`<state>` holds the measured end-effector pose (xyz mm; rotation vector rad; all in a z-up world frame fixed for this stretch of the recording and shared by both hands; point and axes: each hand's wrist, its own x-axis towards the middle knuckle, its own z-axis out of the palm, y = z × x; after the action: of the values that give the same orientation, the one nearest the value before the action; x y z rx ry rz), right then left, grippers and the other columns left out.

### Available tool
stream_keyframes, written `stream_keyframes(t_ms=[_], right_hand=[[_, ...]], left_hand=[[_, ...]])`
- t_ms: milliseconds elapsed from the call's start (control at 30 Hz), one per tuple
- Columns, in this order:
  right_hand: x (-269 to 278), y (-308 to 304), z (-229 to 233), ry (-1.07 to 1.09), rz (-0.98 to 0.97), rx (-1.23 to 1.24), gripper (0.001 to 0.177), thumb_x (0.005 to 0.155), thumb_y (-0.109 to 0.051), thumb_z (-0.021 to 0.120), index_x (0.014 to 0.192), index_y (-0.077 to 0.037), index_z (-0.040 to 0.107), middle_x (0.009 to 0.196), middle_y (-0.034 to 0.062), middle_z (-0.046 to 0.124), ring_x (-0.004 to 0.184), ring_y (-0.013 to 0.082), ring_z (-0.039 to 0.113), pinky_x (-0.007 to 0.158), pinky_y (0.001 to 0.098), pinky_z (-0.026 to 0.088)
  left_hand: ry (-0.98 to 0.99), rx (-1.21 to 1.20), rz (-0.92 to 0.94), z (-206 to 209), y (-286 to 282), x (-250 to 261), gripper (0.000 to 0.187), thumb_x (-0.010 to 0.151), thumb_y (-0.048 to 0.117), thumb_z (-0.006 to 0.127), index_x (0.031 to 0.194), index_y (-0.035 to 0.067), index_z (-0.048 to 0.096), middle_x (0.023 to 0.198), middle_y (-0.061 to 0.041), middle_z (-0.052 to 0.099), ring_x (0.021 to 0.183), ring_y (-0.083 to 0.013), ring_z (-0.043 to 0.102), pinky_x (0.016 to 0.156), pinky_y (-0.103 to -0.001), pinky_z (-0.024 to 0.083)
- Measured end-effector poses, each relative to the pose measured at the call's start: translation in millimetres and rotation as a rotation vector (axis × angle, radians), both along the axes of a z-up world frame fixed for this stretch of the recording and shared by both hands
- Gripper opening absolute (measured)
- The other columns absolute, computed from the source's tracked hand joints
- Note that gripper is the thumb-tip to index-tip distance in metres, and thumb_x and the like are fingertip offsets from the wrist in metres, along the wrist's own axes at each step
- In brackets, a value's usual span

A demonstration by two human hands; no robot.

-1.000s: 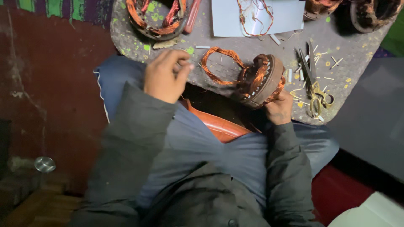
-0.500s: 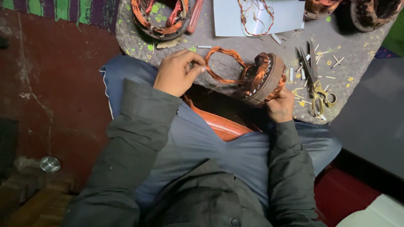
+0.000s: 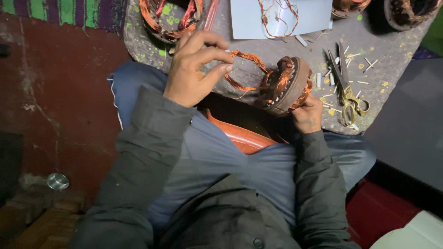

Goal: The person winds copper wire around a motor stator core, carefully threading it through slots and securing it with small white spacers. They use scissors to trim excess wire and continue winding until the stator is fully wound.

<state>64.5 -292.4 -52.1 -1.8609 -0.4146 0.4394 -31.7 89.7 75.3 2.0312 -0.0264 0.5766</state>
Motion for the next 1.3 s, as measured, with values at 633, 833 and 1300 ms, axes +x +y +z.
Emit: stream_keyframes(t_ms=[633, 833, 1300], right_hand=[[0.8, 8.5, 13.8, 0.01, 0.017, -0.024, 0.015, 0.092, -0.006, 0.075, 0.104, 0.003, 0.075, 0.114, 0.0088, 0.071, 0.103, 0.0141, 0.066, 0.09, 0.0292, 0.054], [1.4, 9.5, 17.8, -0.034, 0.042, -0.035, 0.016, 0.091, -0.004, 0.075, 0.105, 0.004, 0.074, 0.117, 0.0092, 0.071, 0.107, 0.0145, 0.066, 0.093, 0.0292, 0.053], [4.5, -4.2, -0.7, -0.027, 0.031, -0.054, 0.014, 0.092, -0.004, 0.076, 0.102, 0.005, 0.073, 0.112, 0.008, 0.072, 0.1, 0.0129, 0.066, 0.088, 0.0279, 0.053]], left_hand=[[0.341, -0.41, -0.265, 37.4, -21.8, -67.6, 0.041, 0.092, 0.001, 0.073, 0.131, 0.002, 0.061, 0.145, -0.013, 0.056, 0.117, -0.0178, 0.067, 0.086, -0.028, 0.061], [0.573, -0.284, -0.077, 25.3, -19.1, -81.4, 0.044, 0.087, 0.012, 0.078, 0.128, 0.004, 0.061, 0.125, -0.01, 0.064, 0.098, -0.0183, 0.068, 0.076, -0.032, 0.058], [0.473, -0.005, -0.558, 37.0, 26.7, -85.5, 0.048, 0.088, 0.03, 0.085, 0.131, 0.014, 0.069, 0.068, 0.002, 0.062, 0.064, -0.0157, 0.065, 0.069, -0.033, 0.05]])
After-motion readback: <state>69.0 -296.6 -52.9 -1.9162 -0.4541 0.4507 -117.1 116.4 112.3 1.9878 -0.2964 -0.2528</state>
